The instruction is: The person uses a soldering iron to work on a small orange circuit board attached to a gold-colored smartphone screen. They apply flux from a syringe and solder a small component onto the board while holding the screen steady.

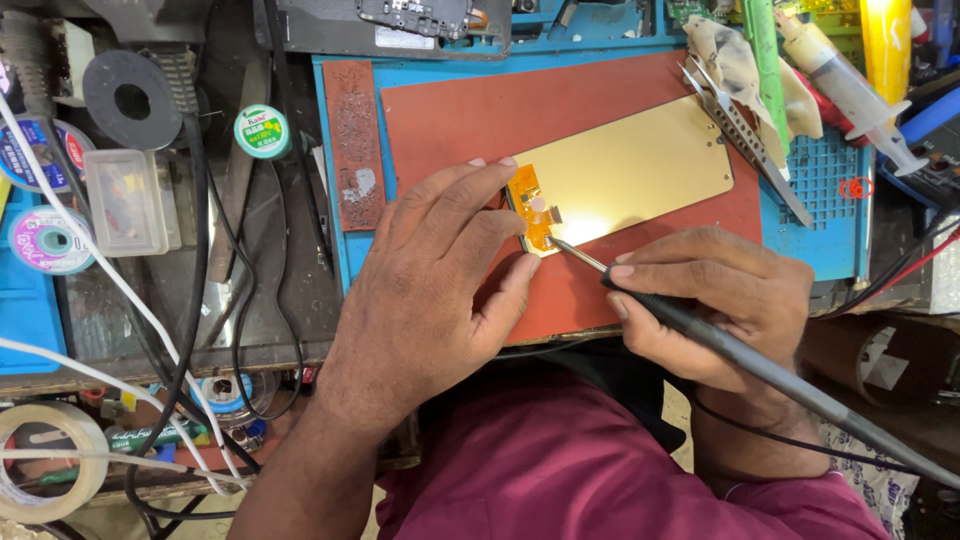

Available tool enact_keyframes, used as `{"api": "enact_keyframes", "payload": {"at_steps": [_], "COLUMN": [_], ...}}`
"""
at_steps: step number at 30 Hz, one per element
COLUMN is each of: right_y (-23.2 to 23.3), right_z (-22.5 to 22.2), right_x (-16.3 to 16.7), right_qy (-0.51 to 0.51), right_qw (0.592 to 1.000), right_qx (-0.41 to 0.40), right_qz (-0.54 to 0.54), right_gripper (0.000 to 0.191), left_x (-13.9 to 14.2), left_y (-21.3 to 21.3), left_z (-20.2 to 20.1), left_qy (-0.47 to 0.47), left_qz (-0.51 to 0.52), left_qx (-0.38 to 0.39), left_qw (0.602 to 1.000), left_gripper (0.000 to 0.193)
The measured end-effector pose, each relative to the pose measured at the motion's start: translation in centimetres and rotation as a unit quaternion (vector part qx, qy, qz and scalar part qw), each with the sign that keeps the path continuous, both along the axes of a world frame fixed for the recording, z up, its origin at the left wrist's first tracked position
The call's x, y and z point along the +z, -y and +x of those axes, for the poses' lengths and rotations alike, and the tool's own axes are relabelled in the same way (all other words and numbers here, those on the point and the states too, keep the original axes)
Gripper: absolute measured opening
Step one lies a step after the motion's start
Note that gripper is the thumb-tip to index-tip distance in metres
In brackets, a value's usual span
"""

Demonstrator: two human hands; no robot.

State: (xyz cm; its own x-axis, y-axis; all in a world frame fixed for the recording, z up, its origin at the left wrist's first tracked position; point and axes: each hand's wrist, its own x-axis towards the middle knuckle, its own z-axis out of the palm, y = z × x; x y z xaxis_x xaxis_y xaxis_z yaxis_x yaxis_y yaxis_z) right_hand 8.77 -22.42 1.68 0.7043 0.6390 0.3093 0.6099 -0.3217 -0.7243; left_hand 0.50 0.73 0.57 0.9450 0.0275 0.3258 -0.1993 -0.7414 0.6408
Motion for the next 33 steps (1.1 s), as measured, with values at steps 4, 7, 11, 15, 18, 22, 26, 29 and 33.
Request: {"api": "enact_keyframes", "payload": {"at_steps": [4,7,11,15,18,22,26,29,33], "right_y": [0.08,-0.03,0.03,0.04,-0.1,-0.05,0.04,-0.01,0.14], "right_z": [-0.1,0.09,0.24,-0.02,0.05,0.21,0.13,0.26,0.07], "right_x": [0.05,-0.2,-0.3,-0.19,-0.22,-0.12,-0.14,-0.3,-0.18], "right_qy": [-0.016,0.002,0.004,-0.015,-0.006,-0.003,-0.003,0.011,-0.009], "right_qw": [1.0,1.0,1.0,0.999,1.0,1.0,1.0,1.0,1.0], "right_qx": [0.003,0.007,0.009,0.012,0.011,0.017,0.014,0.017,0.012], "right_qz": [0.017,0.018,0.005,0.027,0.021,0.016,0.021,0.01,0.019], "right_gripper": [0.025,0.024,0.024,0.025,0.024,0.024,0.025,0.025,0.023], "left_x": [0.05,0.07,0.06,0.05,0.07,0.1,0.08,0.08,0.12], "left_y": [-0.04,-0.14,-0.07,-0.1,-0.08,-0.01,-0.09,-0.1,-0.01], "left_z": [-0.02,-0.01,-0.01,0.05,-0.01,0.04,0.03,0.01,0.01], "left_qy": [-0.002,0.0,0.001,0.007,0.001,0.004,0.005,0.001,-0.002], "left_qz": [-0.001,-0.006,-0.002,-0.011,-0.009,-0.003,-0.004,-0.006,-0.009], "left_qx": [-0.001,-0.003,-0.002,-0.003,0.0,0.002,0.002,-0.001,0.001], "left_qw": [1.0,1.0,1.0,1.0,1.0,1.0,1.0,1.0,1.0], "left_gripper": [0.025,0.025,0.025,0.025,0.025,0.025,0.025,0.025,0.025]}}
